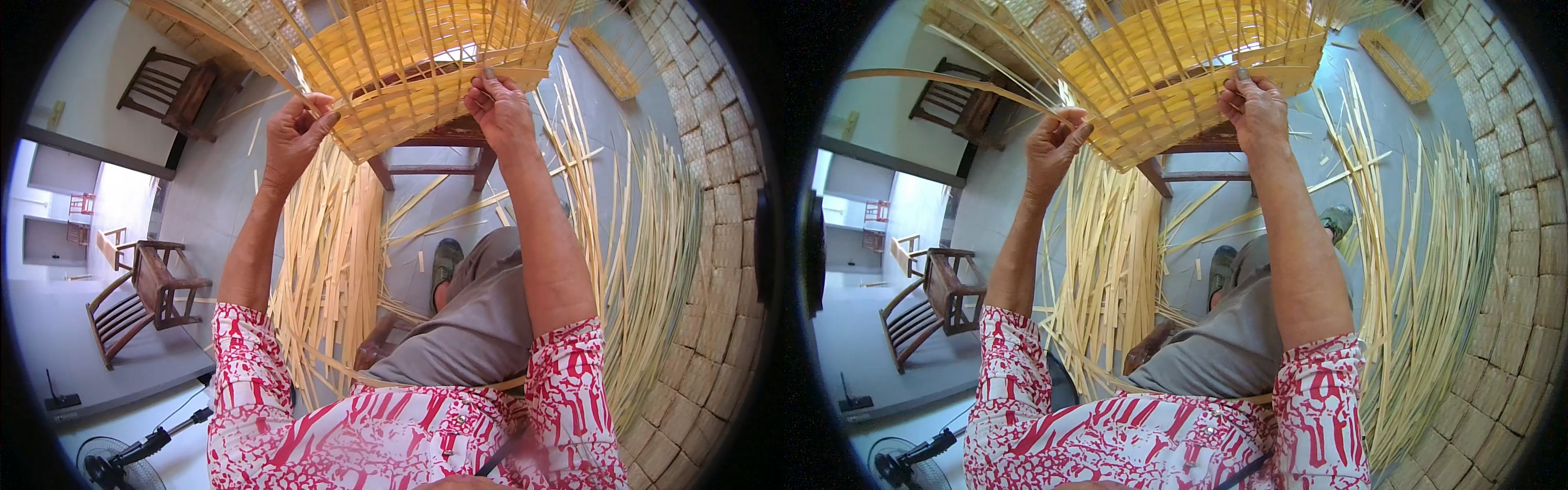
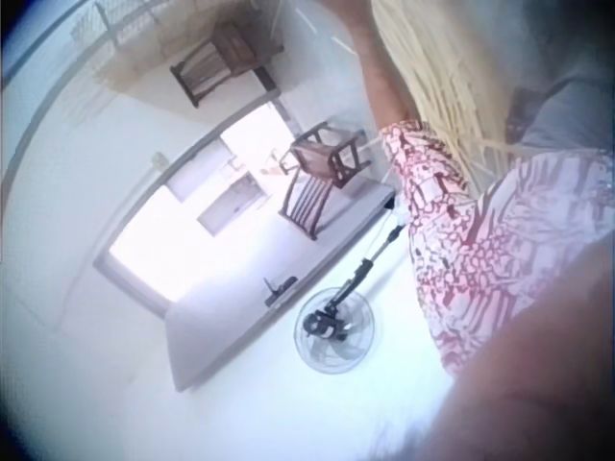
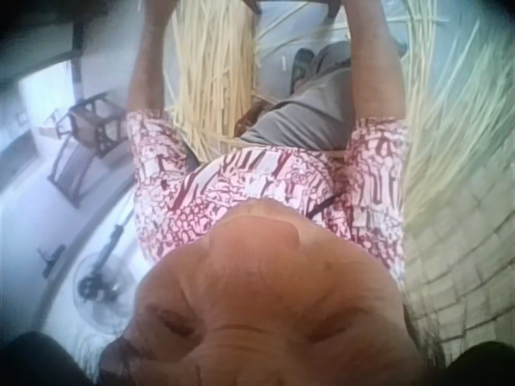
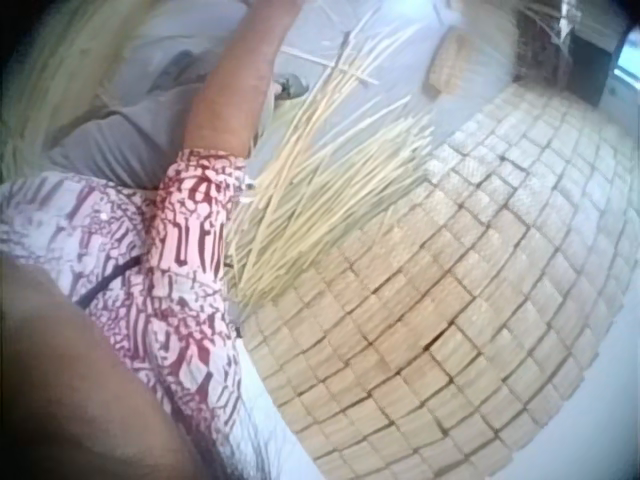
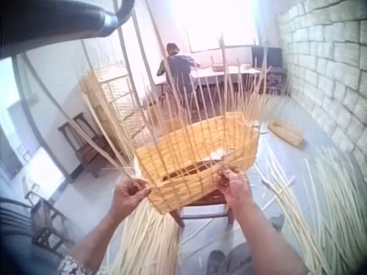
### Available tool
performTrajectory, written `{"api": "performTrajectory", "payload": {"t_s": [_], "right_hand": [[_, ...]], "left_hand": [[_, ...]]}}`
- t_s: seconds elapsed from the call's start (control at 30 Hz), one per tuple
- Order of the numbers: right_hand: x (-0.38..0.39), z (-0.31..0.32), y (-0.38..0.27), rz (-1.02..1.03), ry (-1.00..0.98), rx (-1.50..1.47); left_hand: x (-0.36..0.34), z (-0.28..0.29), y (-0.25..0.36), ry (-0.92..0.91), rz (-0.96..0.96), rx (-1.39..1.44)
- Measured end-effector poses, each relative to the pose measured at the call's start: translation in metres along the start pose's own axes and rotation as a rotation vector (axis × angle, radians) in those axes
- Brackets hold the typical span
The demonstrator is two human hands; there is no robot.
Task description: The person weaves a basket by hand, interlacing thin bamboo strips through a vertical frame. They repeatedly pull, bend, and tuck the strips to form a tight pattern, occasionally adjusting the basket's position on a wooden stool.
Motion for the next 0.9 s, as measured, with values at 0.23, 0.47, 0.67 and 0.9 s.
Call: {"api": "performTrajectory", "payload": {"t_s": [0.23, 0.47, 0.67, 0.9], "right_hand": [[-0.002, 0.0, -0.006, -0.013, 0.021, -0.043], [0.0, 0.001, -0.007, -0.01, -0.011, -0.069], [-0.003, -0.002, -0.004, -0.001, -0.078, -0.081], [0.023, -0.022, -0.015, 0.007, -0.121, -0.213]], "left_hand": [[0.039, 0.006, 0.026, 0.331, -0.129, -0.073], [0.083, -0.046, 0.01, 0.096, -0.052, -0.147], [0.004, -0.105, 0.096, 0.062, -0.512, -0.525], [-0.04, -0.136, 0.084, 0.008, -0.472, -0.825]]}}
Point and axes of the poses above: each hand's wrist, its own x-axis away from the middle knuckle, its own z-axis out of the back of the hand, y = z × x, the point moved 8 cm from there along -x, towards the middle knuckle
